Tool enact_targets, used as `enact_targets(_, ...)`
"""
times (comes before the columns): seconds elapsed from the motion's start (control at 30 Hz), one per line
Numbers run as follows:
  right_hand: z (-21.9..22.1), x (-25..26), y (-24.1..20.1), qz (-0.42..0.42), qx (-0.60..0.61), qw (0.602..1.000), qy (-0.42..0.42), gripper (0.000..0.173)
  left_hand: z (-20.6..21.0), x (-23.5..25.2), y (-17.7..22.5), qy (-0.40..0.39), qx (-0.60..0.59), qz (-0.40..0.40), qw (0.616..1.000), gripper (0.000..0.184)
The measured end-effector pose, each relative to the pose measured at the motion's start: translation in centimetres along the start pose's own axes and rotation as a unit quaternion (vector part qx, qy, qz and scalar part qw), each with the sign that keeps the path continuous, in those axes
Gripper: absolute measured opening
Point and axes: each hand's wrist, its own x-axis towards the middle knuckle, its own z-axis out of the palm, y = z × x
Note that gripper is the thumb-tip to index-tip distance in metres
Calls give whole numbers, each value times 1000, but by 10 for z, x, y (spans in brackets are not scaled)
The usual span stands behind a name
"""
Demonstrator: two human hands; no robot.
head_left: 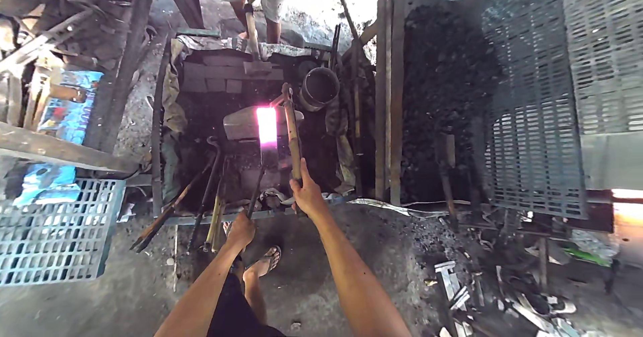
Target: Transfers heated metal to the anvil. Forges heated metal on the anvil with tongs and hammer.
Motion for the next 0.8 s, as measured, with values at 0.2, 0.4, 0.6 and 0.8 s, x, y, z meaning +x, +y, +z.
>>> enact_targets(0.2,7,-15,-33,6,-154,988,6,70,9,10,-5,2,34,-25,999,45)
enact_targets(0.4,8,-26,-58,19,-211,977,1,70,5,7,-4,-13,32,-23,999,47)
enact_targets(0.6,8,-27,-68,16,-215,976,4,72,4,6,-5,-10,23,-20,999,46)
enact_targets(0.8,5,-25,-71,18,-194,981,-4,72,1,4,-4,-6,25,-15,1000,44)
